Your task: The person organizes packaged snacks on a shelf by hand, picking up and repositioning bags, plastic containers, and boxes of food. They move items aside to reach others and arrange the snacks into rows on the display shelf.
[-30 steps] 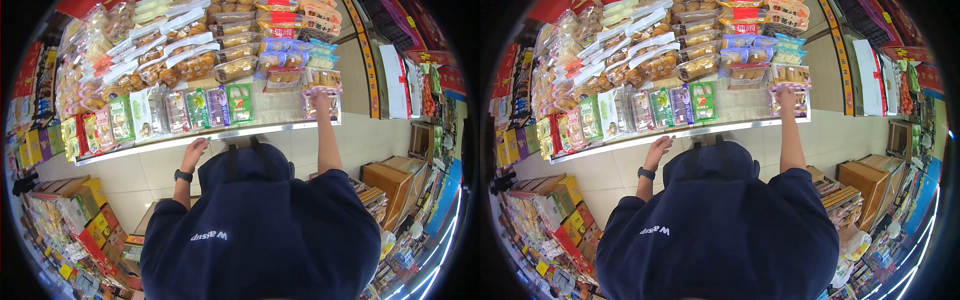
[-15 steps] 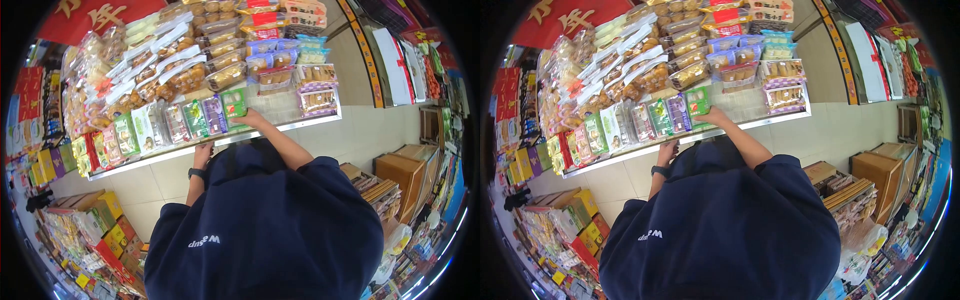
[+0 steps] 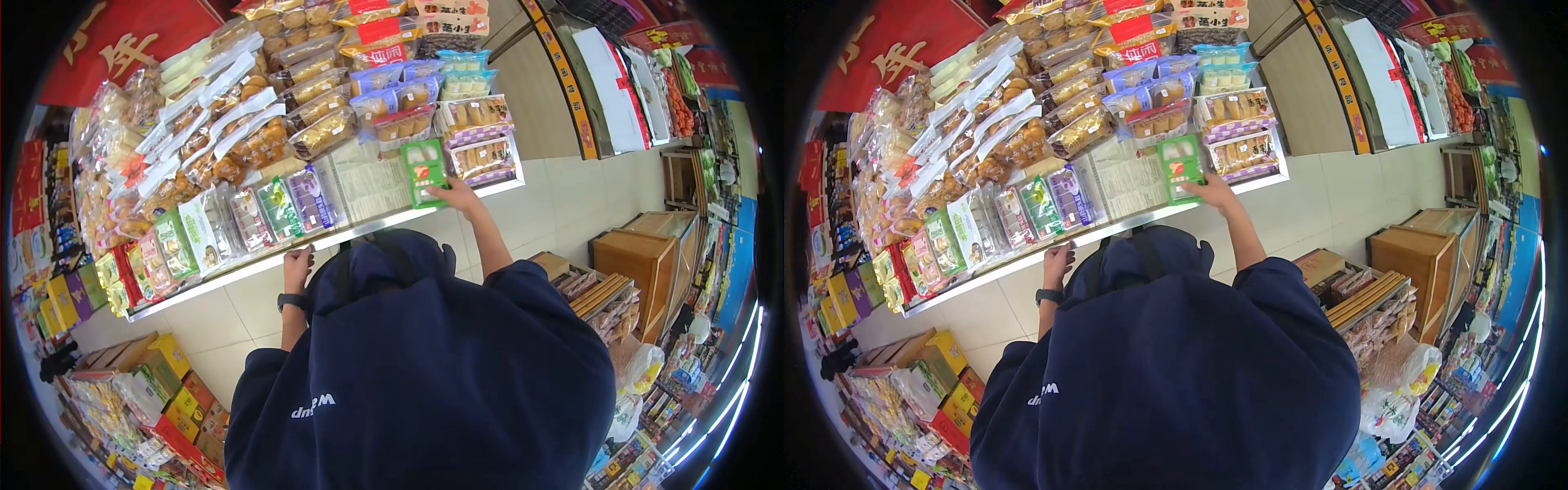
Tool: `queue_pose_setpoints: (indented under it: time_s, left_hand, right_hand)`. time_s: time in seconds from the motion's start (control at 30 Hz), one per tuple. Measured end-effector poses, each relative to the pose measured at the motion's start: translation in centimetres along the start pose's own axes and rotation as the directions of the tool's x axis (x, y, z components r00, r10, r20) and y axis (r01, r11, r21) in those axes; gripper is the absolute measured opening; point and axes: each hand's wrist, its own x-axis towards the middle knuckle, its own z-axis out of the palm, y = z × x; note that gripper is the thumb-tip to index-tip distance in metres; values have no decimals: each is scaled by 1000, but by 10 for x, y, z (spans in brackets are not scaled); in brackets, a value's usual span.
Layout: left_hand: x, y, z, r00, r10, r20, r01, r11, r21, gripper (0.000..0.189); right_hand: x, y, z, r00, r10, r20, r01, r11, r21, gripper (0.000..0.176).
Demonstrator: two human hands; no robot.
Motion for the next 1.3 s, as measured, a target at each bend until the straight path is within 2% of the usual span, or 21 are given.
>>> queue_pose_setpoints:
  time_s: [0.07,0.17,0.27,0.37,0.4,0.5,0.6,0.7,0.8,0.87,0.93,1.1,1.2,1.3]
  left_hand:
    - [0,-1,-1,1000,-3,0,3,1000,6,39]
    - [-10,12,-1,1000,-1,28,1,1000,-22,42]
    - [-15,14,2,999,10,-35,-12,999,-39,42]
    - [-19,18,3,1000,22,3,-22,999,-25,42]
    - [-19,16,2,999,27,18,-26,999,-19,42]
    - [-17,13,3,1000,29,-2,-29,999,32,40]
    - [-19,13,3,1000,22,-20,-22,1000,6,40]
    - [-21,13,5,998,26,-50,-27,999,-20,39]
    - [-10,1,4,988,138,-75,-136,990,24,36]
    - [-1,-10,6,966,239,-98,-233,970,67,33]
    - [1,-10,6,964,249,-94,-243,967,71,34]
    - [5,-13,3,957,279,-84,-268,956,122,36]
    - [9,-20,7,933,317,-170,-294,944,149,38]
    - [18,-27,4,948,294,-117,-271,945,185,40]
  right_hand:
    - [7,9,-9,995,-25,-100,14,994,-113,62]
    - [29,14,-14,994,26,-104,-63,927,-369,65]
    - [20,-8,14,922,42,-385,-262,799,-541,72]
    - [-7,-25,48,806,-349,-478,-127,686,-716,85]
    - [-8,-26,55,825,-346,-446,-58,734,-676,93]
    - [-6,-29,73,812,-366,-455,-188,573,-797,98]
    - [0,-23,68,802,-359,-478,-154,650,-745,100]
    - [8,-16,60,785,-334,-522,-209,651,-730,101]
    - [8,-11,50,795,-413,-444,-113,619,-777,98]
    - [2,-21,47,820,-395,-415,-64,657,-751,94]
    - [-4,-28,45,823,-416,-387,-12,668,-744,92]
    - [-31,-49,42,793,-524,-312,85,601,-795,88]
    - [-29,-38,34,758,-648,-70,322,465,-824,79]
    - [-11,-40,26,643,-745,180,530,263,-806,65]
